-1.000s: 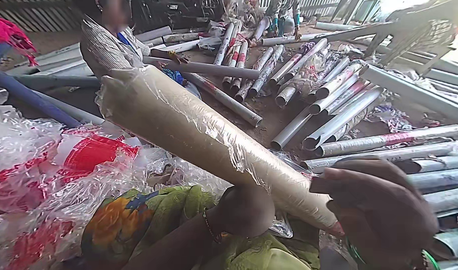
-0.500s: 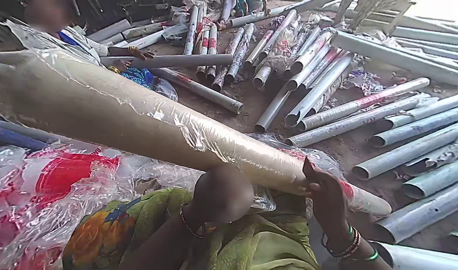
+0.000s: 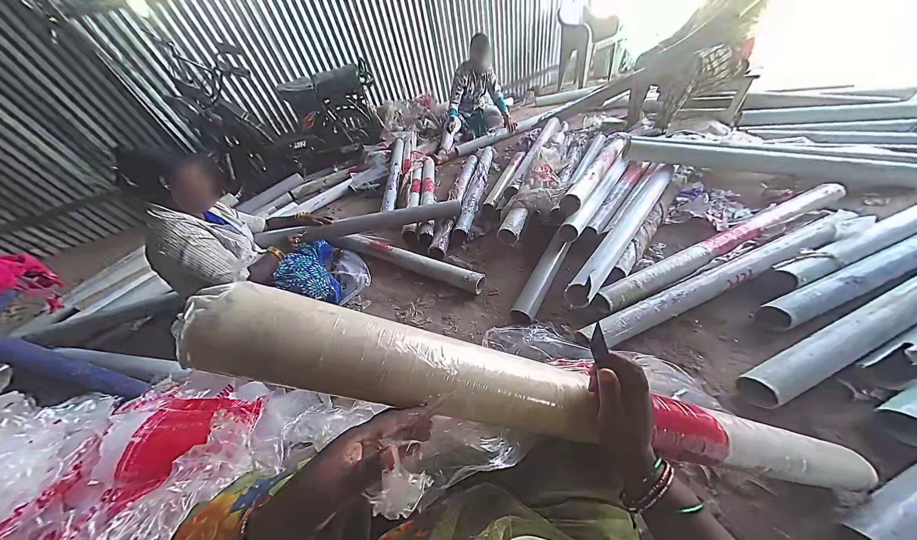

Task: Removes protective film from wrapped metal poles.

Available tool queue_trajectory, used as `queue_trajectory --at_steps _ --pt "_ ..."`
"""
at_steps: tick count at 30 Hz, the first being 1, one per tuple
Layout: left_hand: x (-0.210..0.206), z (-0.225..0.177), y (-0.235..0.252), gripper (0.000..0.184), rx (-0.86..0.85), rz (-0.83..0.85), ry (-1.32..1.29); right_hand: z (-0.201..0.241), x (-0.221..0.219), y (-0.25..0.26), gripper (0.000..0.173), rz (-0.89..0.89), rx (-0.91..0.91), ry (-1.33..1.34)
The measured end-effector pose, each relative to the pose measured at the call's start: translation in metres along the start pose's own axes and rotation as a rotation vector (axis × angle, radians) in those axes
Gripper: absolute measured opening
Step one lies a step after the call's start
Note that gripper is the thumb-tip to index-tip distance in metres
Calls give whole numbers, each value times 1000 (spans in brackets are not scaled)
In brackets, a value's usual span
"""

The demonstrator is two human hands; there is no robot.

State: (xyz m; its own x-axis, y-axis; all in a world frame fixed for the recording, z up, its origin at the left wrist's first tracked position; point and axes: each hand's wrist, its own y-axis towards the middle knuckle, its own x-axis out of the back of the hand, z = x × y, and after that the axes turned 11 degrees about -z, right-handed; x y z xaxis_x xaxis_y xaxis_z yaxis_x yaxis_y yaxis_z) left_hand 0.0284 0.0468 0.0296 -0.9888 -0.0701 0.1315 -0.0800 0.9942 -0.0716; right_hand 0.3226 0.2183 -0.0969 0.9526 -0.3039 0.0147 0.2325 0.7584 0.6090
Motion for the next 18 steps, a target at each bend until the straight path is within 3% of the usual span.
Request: queue_trajectory --at_steps 5,6,9,10,14,15,16,18 --pt "29 6 -1 63 -5 81 -38 -6 8 -19 53 -33 110 26" --pt "35 7 -4 57 -41 24 -39 -6 9 -20 53 -33 106 35" --pt "54 10 -11 13 -121 -383 -67 -6 8 -19 54 -43 104 47" --pt "70 18 -8 11 -114 -440 -77 -7 8 -19 53 -40 101 56" --pt "110 63 12 34 -10 -547 -150 -7 6 -16 52 -25 79 65" --pt "117 82 22 28 -7 -544 -95 -6 6 -15 52 -26 80 61" --pt "131 105 34 20 -36 -442 41 -6 5 -14 53 -30 83 56" --pt "146 142 73 27 -48 -150 346 -7 5 -14 52 -37 98 39"
